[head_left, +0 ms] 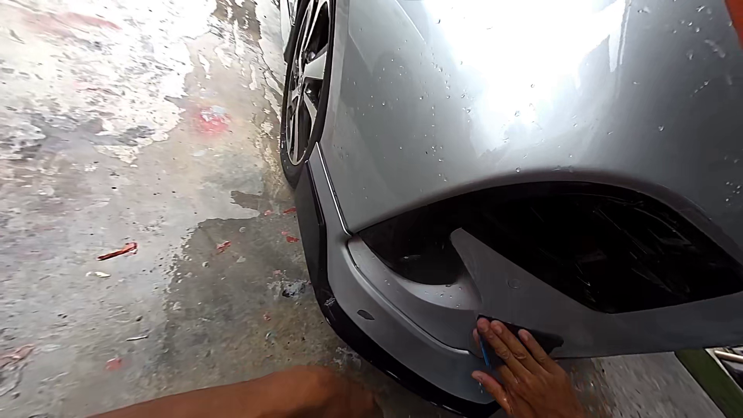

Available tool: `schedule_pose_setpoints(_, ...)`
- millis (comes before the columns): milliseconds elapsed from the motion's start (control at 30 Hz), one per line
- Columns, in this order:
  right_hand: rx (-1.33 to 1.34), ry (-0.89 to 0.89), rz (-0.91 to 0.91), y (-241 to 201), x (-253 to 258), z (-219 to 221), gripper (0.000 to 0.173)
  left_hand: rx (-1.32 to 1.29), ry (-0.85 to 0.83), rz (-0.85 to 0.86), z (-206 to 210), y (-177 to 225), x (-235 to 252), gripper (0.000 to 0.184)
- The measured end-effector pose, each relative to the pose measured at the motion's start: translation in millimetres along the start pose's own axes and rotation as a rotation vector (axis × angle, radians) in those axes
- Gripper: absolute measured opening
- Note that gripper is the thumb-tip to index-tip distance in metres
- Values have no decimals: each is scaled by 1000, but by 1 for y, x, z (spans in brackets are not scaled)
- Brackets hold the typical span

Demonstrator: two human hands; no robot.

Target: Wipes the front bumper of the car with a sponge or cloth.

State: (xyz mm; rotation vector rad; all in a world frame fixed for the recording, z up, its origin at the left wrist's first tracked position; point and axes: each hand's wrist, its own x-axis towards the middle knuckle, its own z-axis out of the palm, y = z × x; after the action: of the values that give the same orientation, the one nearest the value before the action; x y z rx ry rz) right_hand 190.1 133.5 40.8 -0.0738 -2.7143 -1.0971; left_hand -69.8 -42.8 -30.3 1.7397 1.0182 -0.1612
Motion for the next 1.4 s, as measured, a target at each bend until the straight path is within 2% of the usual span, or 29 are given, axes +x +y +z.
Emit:
schedule_pose_setpoints(67, 20, -42, -24, -11, -8, 11, 57, 45, 64, 88, 6, -30, 9, 50)
schedule_pose_setpoints(167, 142, -30, 6, -59, 43, 31, 67, 32, 20, 79, -2, 16, 7, 54)
schedule_pose_setpoints(233, 218, -12, -7, -75, 63, 39, 67, 37, 4, 82, 8, 29, 16, 54)
schedule_pose_setpoints(267, 229, -25, -36, -70, 57, 37, 64, 24, 12, 84, 17, 17, 21, 54)
schedule_pose_setpoints(333, 191, -60, -92, -45, 11, 29, 57, -30, 55, 50, 40, -42, 27, 53)
schedule_pose_setpoints(400, 149, -120, -108, -29, -42, 23, 57, -84, 50, -39, 51, -89, 4, 49)
schedule_pose_setpoints(433, 141, -134, -102, -32, -51, 26, 60, -97, 33, -82, 49, -97, -8, 49)
schedule_pose_setpoints(500, 187, -86, -60, -64, -25, 38, 62, -79, 12, -98, 44, -81, -14, 51)
schedule_pose_setpoints(600, 300, 52, 0, -134, 72, 61, 65, 7, -18, -31, 36, -20, 1, 54)
schedule_pose_setpoints(667, 325, 54, -8, -150, 92, 64, 65, 28, -62, 26, 42, -6, 18, 55)
schedule_pose_setpoints(733, 313, 20, -61, -126, 49, 59, 62, -80, -40, 29, 55, -31, 19, 57)
schedule_pose_setpoints(833, 293, -82, -136, -62, -73, 53, 52, -136, 12, -61, 77, -113, -3, 52)
schedule_pose_setpoints(900, 305, -122, -165, -50, -89, 56, 53, -171, -7, -111, 73, -127, -15, 51)
schedule_pose_setpoints(967, 331, -53, -113, -83, -30, 57, 58, -138, -23, -79, 61, -98, -3, 51)
schedule_pose_setpoints(1067, 317, 76, 44, -151, 95, 62, 67, 33, -56, -6, 41, -17, 19, 54)
schedule_pose_setpoints(1133, 328, 122, 82, -162, 115, 65, 62, 77, -119, 3, 30, 15, 21, 55)
schedule_pose_setpoints(1200, 298, 99, 63, -134, 64, 60, 62, -36, -79, 6, 38, -8, 17, 56)
schedule_pose_setpoints(1300, 124, 6, 53, -75, -47, 52, 64, -108, 33, -45, 63, -97, 6, 50)
schedule_pose_setpoints(1333, 116, -6, 63, -70, -63, 54, 65, -115, 29, -86, 60, -107, -2, 50)
schedule_pose_setpoints(1400, 124, -30, 126, -86, -52, 55, 78, -113, 12, -82, 48, -93, -1, 52)
